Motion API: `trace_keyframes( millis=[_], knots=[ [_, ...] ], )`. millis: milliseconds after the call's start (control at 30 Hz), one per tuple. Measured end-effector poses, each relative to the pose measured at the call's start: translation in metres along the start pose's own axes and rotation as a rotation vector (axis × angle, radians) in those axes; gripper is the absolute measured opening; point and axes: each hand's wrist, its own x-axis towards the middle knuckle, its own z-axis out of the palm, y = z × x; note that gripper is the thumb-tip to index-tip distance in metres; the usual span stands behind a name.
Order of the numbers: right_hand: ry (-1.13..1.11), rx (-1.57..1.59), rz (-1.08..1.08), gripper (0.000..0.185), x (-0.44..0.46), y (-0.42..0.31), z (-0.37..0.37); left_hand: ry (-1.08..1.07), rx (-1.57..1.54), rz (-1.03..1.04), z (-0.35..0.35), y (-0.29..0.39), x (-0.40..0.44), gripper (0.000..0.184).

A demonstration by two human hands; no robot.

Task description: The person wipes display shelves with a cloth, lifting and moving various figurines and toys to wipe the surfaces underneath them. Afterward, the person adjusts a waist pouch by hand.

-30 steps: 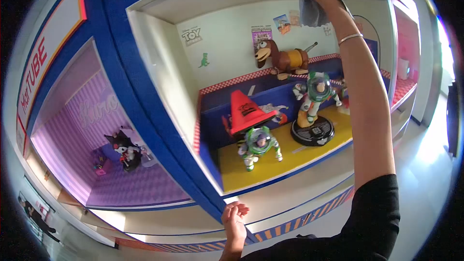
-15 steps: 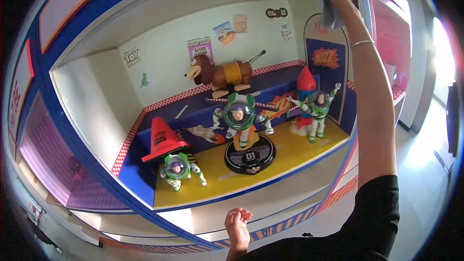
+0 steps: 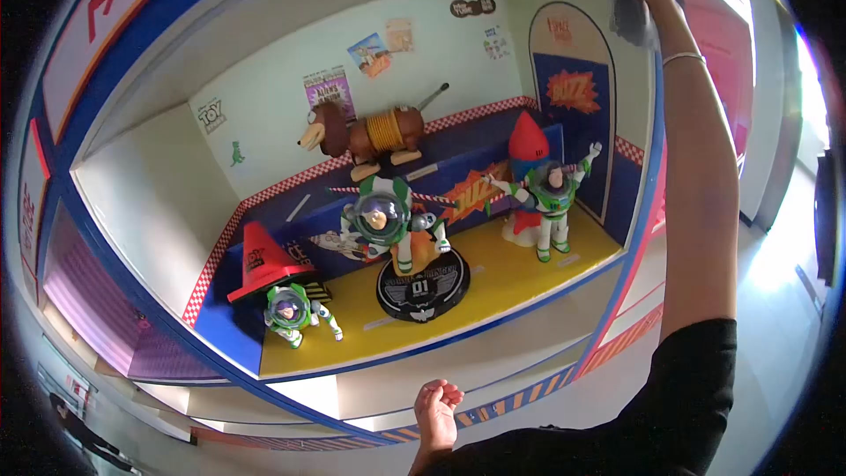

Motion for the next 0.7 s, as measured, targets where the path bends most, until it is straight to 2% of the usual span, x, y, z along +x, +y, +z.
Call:
trace_keyframes(
  millis=[167, 200, 333, 400, 433, 500, 567, 700],
  knots=[
    [0.131, -0.78, 0.215, 0.038, -0.042, -0.022, -0.016, -0.05, -0.059, -0.06, -0.012, -0.014, 0.002, 0.011],
    [0.118, -0.783, 0.228, 0.038, -0.052, -0.034, -0.015, -0.045, -0.053, -0.077, -0.013, -0.016, 0.003, 0.011],
    [0.106, -0.743, 0.561, 0.034, -0.089, -0.088, -0.004, -0.067, -0.092, -0.132, -0.015, -0.025, 0.001, 0.011],
    [-0.141, -0.803, 0.739, 0.029, -0.147, -0.041, -0.036, -0.052, -0.089, -0.147, -0.016, -0.026, 0.0, 0.011],
    [-0.155, -0.801, 0.75, 0.029, -0.148, -0.064, -0.02, -0.048, -0.084, -0.152, -0.017, -0.026, 0.0, 0.012],
    [0.121, -0.838, 0.927, 0.027, -0.135, -0.149, 0.03, -0.043, -0.076, -0.161, -0.018, -0.028, 0.0, 0.012],
    [0.151, -0.918, 0.796, 0.029, -0.152, -0.175, 0.044, -0.038, -0.069, -0.177, -0.019, -0.03, 0.001, 0.013],
    [0.17, -0.963, 0.774, 0.039, -0.23, -0.19, 0.056, -0.019, -0.063, -0.202, -0.022, -0.036, -0.001, 0.014]
  ],
)
